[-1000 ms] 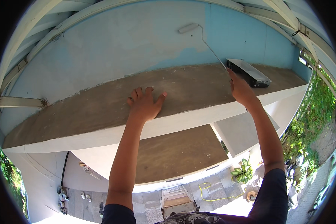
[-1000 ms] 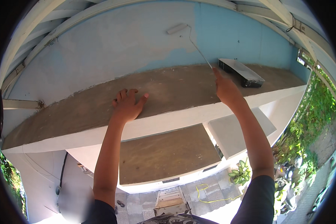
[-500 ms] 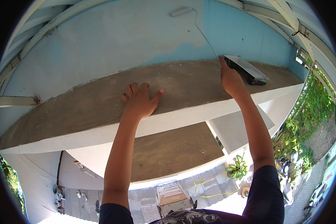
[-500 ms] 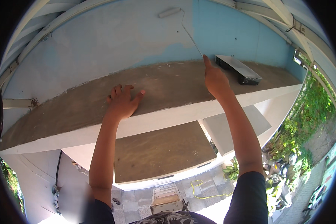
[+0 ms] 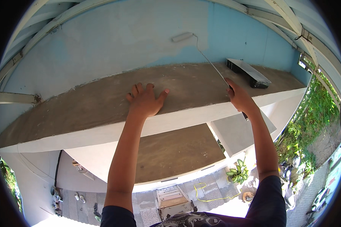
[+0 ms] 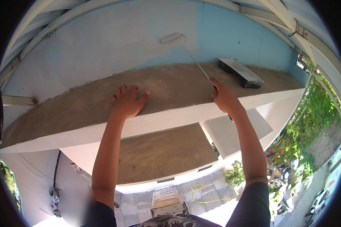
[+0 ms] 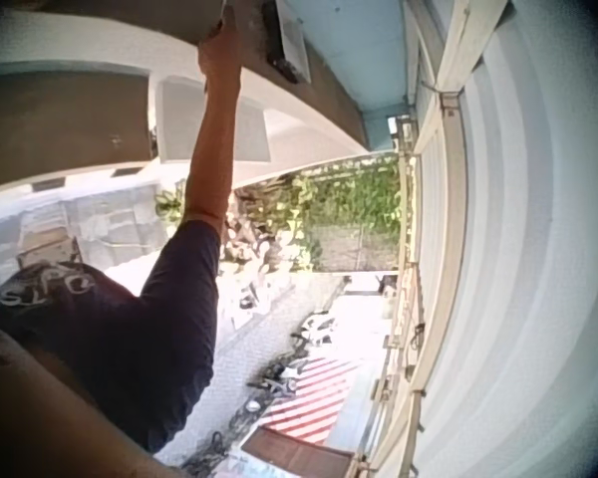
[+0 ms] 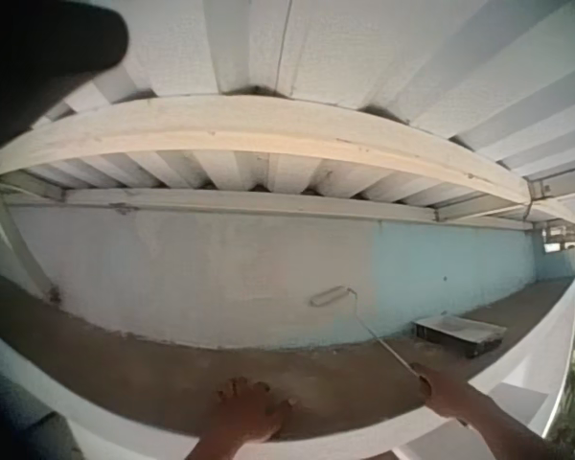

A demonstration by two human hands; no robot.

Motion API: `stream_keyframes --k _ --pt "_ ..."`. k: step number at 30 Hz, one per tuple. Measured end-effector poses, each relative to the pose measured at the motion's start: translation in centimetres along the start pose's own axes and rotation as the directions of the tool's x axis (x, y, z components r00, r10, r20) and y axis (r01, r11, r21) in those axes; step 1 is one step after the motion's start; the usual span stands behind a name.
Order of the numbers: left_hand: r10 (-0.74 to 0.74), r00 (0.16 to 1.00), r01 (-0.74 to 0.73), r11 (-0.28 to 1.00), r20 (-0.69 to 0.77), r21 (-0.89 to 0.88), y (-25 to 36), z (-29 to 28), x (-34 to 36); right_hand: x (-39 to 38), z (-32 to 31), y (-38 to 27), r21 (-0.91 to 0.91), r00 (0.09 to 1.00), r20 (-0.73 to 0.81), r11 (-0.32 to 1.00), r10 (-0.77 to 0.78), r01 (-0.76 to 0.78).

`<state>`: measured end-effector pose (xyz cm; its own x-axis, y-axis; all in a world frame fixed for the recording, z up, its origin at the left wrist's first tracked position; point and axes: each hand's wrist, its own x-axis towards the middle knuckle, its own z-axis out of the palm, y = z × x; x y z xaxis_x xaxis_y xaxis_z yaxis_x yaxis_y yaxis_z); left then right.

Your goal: The person paints the upper portion of a wall using a roller, applying paint from a paint tray.

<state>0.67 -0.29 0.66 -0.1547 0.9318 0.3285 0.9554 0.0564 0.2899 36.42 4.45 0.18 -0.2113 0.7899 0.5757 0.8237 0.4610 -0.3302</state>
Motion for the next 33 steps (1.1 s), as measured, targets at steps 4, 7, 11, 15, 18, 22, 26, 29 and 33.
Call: stream_keyframes --k 4,7,11,15,18,22,26,29,33 --pt "-0.014 1.000 0.014 1.000 -0.021 0.010 -0.7 0.3 0.1 4.1 0.2 -6.2 0.087 0.984 0.022 0.980 0.179 -0.181" --pt "-0.012 1.000 0.011 1.000 -0.025 -0.011 -0.2 0.2 0.1 6.9 -0.9 -8.2 0.169 0.982 -0.003 0.968 0.191 -0.188" --pt "-0.009 1.000 0.009 0.999 -0.010 -0.031 -0.6 -0.1 0.1 6.0 -1.9 -8.1 0.113 0.979 0.047 0.972 0.199 -0.204" --pt "0.018 1.000 -0.018 1.000 -0.004 -0.012 -0.4 -0.1 -0.2 0.5 -2.0 -4.3 0.006 0.954 0.139 0.964 0.264 -0.267" --pt "0.022 1.000 -0.022 1.000 0.021 0.003 -0.3 0.0 -0.2 -1.0 -1.3 -3.6 0.037 0.934 0.174 0.946 0.311 -0.322" --pt "-0.002 1.000 0.002 1.000 -0.026 0.002 -0.8 0.4 -0.1 3.2 -2.8 -8.2 0.074 0.957 0.120 0.959 0.264 -0.273" --pt "0.018 0.999 -0.019 0.999 -0.037 -0.027 -0.2 0.5 0.0 8.8 -3.8 -9.4 0.135 0.986 -0.008 0.978 0.165 -0.162" --pt "0.012 0.999 -0.013 1.000 -0.041 -0.021 -0.4 0.5 0.1 8.6 -4.3 -9.8 0.106 0.983 0.000 0.978 0.182 -0.181" --pt "0.019 1.000 -0.019 1.000 -0.005 -0.004 -1.1 0.0 -0.3 2.4 -3.1 -7.0 -0.007 0.951 0.144 0.961 0.275 -0.277"
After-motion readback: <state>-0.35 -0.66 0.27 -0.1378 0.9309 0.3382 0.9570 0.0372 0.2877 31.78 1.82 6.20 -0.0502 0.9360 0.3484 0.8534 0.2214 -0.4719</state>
